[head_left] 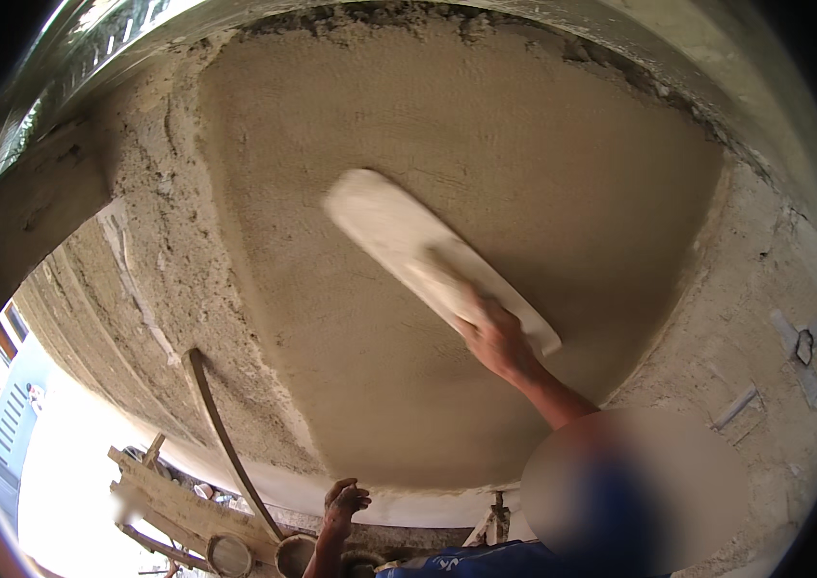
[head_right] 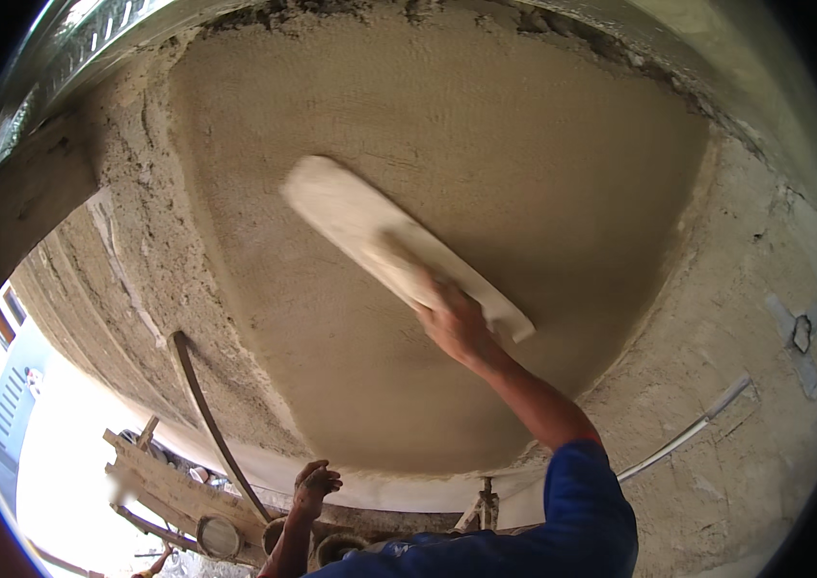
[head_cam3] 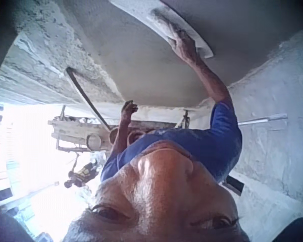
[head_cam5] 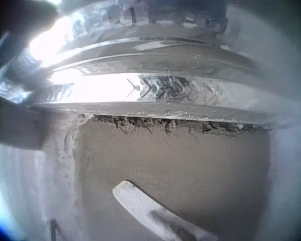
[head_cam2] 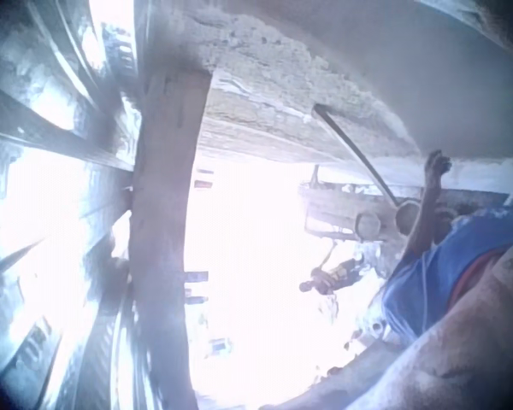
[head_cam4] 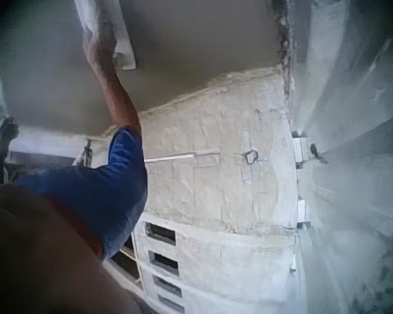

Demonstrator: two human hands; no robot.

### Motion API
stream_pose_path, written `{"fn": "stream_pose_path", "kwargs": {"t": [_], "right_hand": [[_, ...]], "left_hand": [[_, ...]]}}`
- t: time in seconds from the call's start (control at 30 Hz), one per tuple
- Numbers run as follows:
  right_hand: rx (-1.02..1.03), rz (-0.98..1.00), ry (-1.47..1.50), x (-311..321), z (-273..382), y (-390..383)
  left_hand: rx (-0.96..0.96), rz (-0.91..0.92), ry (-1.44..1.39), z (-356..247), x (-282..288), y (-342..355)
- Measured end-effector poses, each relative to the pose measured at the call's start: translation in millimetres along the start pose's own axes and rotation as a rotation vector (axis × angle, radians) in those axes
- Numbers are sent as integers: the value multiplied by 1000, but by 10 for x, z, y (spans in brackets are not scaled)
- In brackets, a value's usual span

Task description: The person applies plaster to a wall using a float and a trowel, scooping material from buckets and smoothing it across the surface while standing on a wooden scaffold.

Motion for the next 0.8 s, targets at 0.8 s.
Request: {"fn": "stream_pose_path", "kwargs": {"t": [0.8], "right_hand": [[-297, -83, -338, 3677, -2276, 329]], "left_hand": [[194, 117, -106, 1027, -1379, 349]]}}
Point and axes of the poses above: each hand's wrist, its own y-axis towards the middle knuckle, its own x-axis out of the back of the hand, z = x × y, the point moved 7 cm from there along y, towards the middle knuckle, and after that the axes turned 3 degrees about -x, right-handed, at the moved point
